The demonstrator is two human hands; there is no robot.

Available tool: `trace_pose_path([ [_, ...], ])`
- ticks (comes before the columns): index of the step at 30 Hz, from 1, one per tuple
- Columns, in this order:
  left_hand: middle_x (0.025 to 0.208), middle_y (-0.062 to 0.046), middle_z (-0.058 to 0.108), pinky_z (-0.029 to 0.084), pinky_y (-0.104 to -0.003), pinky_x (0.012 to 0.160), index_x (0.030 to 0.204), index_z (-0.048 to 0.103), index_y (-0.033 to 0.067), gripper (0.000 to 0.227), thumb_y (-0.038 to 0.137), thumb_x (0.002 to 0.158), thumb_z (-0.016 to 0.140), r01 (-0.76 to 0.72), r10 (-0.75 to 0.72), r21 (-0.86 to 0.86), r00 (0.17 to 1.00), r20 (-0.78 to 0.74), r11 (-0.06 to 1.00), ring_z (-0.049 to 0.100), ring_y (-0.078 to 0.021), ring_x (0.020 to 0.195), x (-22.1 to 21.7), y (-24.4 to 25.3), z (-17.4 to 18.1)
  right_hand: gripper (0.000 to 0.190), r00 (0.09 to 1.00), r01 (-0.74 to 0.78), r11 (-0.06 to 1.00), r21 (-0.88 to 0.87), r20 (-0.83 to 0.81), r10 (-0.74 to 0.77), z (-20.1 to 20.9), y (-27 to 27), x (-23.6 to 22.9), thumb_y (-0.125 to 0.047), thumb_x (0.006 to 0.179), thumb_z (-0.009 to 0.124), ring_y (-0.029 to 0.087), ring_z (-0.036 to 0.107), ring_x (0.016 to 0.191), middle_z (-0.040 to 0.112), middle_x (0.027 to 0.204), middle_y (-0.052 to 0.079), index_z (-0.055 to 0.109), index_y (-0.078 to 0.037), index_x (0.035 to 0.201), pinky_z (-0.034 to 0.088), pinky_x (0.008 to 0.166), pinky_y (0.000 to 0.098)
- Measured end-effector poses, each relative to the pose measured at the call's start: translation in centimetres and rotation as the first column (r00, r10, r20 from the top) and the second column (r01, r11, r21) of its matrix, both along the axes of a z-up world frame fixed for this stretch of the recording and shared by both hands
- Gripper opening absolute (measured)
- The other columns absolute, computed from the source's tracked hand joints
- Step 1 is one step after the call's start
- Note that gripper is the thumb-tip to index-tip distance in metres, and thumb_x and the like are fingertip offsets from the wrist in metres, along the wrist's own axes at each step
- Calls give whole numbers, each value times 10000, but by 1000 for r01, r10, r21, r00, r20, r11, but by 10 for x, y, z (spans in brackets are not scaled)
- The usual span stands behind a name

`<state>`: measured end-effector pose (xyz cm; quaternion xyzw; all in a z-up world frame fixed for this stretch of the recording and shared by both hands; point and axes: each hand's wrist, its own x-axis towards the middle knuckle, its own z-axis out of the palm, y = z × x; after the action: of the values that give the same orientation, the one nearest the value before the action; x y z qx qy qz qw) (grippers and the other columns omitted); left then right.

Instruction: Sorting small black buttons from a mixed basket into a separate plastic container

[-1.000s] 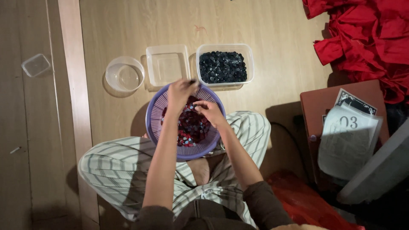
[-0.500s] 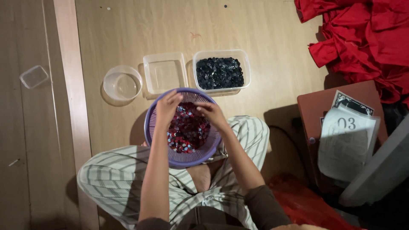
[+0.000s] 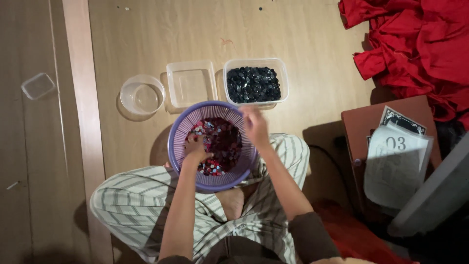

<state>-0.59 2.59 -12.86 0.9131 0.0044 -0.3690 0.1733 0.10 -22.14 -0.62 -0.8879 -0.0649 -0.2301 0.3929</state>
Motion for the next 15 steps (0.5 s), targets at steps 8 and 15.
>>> trace_pose_path([
  [8,1573,-324,275,430,-673,1082,1484,420,119,1188,386,511,1047,133,-129,2,961,-246,991,421,-548,1375,-8,1,-52,389,623,-390,884,-258,-781,48,-45,79,-45,-338,981,427,371,713,976,736,959,229,656,-29,1039,559,856,497],
  [15,1521,-367,367,427,-633,1108,1551,269,77,1272,331,571,1040,157,-160,-35,938,-308,987,428,-530,1408,-35,-1,-64,507,412,-381,923,-53,-903,119,-125,70,-67,-256,1049,316,488,658,1111,710,1156,314,711,45,1148,543,954,544],
])
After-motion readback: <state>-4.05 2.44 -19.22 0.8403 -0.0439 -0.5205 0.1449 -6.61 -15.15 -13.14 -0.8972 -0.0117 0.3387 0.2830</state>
